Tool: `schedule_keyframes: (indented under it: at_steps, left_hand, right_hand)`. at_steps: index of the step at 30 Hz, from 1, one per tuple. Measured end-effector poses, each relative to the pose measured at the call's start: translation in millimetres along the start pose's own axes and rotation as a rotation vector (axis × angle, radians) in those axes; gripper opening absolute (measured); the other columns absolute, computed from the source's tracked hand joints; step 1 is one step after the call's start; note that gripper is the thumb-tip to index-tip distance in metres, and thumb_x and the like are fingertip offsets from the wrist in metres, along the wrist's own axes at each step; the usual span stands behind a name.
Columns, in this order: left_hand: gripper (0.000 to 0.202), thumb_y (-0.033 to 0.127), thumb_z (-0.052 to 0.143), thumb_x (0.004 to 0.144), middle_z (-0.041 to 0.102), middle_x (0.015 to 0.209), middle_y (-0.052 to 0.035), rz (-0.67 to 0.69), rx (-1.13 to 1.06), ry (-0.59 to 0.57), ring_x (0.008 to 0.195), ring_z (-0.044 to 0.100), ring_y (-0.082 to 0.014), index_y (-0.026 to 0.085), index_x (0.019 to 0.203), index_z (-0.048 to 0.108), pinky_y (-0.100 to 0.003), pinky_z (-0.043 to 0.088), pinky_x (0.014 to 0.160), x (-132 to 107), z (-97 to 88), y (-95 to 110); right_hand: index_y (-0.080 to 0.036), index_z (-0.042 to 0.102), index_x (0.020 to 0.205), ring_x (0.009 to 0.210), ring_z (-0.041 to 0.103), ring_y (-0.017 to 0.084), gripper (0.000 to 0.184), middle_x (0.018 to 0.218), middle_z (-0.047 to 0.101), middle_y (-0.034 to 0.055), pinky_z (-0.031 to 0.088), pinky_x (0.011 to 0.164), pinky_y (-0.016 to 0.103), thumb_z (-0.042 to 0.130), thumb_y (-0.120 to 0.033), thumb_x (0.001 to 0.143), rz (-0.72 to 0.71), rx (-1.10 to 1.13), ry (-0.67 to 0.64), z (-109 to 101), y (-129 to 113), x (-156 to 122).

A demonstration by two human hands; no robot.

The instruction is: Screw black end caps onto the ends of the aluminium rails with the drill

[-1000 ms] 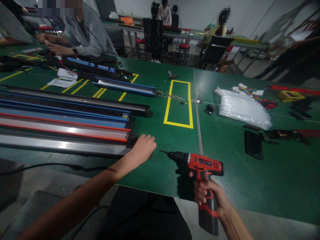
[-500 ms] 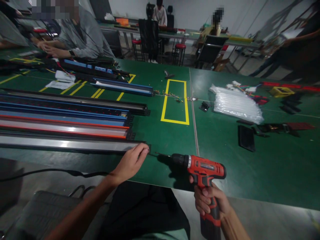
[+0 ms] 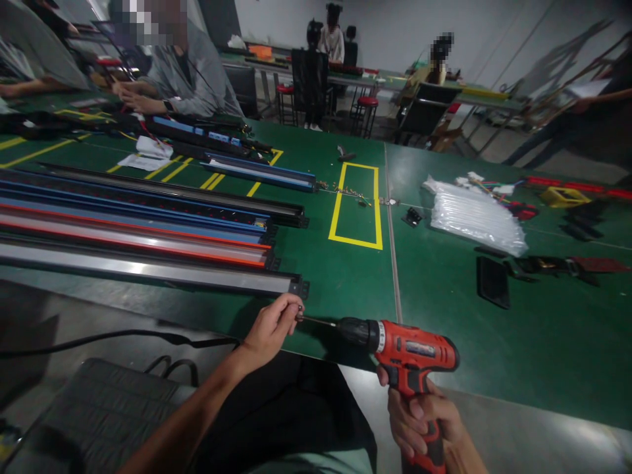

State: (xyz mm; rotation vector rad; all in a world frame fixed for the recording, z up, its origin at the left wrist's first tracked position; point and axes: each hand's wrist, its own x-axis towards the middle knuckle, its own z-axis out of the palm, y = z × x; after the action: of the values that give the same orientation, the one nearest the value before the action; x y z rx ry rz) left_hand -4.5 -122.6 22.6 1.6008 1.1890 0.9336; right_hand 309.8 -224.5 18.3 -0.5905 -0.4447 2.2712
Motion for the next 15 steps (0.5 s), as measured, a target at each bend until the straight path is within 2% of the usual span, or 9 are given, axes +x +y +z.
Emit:
schedule_keyframes:
  at_steps: [5, 11, 15]
  left_hand:
    - [0.027, 0.041, 0.04, 0.105, 0.062, 0.079, 0.0011, -0.003, -0.072, 0.005, 0.058, 0.055, -0.0084, 0.02, 0.101, 0.056, -0.022, 0.043, 0.059, -5, -3.0, -2]
    - [0.027, 0.043, 0.042, 0.104, 0.063, 0.08, 0.0003, 0.001, -0.098, 0.004, 0.059, 0.056, -0.009, 0.019, 0.103, 0.056, -0.023, 0.044, 0.059, -11, -2.9, -3]
    - [0.027, 0.042, 0.041, 0.105, 0.063, 0.079, 0.0005, 0.021, -0.111, 0.014, 0.059, 0.056, -0.0087, 0.02, 0.103, 0.056, -0.022, 0.043, 0.058, -12, -2.7, -2]
  right_hand:
    - [-0.015, 0.055, 0.123, 0.03, 0.034, 0.006, 0.054, 0.045, 0.043, -0.0121, 0.046, 0.041, 0.023, 0.07, -0.025, 0.072, -0.005, 0.003, 0.026, 3, 0, 0]
    - [-0.018, 0.059, 0.105, 0.029, 0.033, 0.006, 0.039, 0.044, 0.04, -0.0126, 0.045, 0.041, 0.022, 0.074, -0.03, 0.071, 0.011, -0.034, 0.048, 2, 2, -1]
    - [-0.018, 0.058, 0.107, 0.029, 0.032, 0.006, 0.039, 0.045, 0.042, -0.0124, 0.045, 0.041, 0.023, 0.072, -0.029, 0.073, 0.005, -0.036, 0.03, 3, 1, -1]
